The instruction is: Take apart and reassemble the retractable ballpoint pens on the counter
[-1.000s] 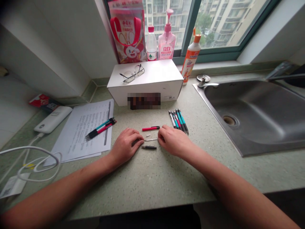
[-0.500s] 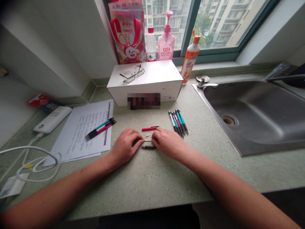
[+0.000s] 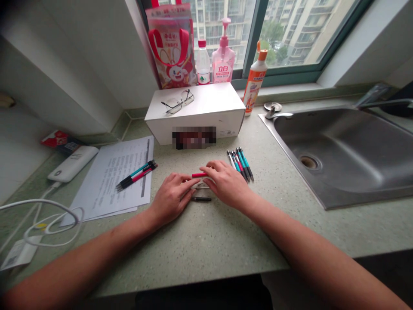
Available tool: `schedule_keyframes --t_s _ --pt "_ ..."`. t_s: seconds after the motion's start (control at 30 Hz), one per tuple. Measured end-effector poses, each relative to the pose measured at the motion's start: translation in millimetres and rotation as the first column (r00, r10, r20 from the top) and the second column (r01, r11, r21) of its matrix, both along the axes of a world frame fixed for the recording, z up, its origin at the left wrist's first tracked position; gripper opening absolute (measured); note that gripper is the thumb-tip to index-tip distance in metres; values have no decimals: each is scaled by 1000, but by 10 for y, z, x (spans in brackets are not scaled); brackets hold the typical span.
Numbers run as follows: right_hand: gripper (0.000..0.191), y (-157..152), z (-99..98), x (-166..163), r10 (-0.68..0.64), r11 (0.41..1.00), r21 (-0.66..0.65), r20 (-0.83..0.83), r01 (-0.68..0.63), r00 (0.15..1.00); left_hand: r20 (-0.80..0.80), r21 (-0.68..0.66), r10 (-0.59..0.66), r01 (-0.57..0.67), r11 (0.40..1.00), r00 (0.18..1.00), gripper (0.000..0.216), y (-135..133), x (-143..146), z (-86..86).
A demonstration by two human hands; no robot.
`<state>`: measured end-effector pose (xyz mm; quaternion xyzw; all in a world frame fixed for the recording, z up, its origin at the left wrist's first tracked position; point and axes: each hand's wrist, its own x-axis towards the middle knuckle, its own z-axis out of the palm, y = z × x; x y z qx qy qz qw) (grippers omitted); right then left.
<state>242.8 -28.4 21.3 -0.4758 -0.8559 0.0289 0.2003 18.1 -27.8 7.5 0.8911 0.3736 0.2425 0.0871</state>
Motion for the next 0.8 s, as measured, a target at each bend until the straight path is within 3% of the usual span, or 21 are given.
schedule_keyframes --t_s 0.17,0.37,0.8 --pt "33 45 -68 19 29 999 23 132 -32 991 -75 26 10 -8 1000 997 26 -4 8 -10" --pt "19 59 -28 30 17 999 37 115 -21 993 -21 66 46 -45 997 999 20 34 -24 -43" --pt "13 12 1 4 54 997 48 150 -62 987 37 -71 95 -92 993 995 9 72 -17 -25"
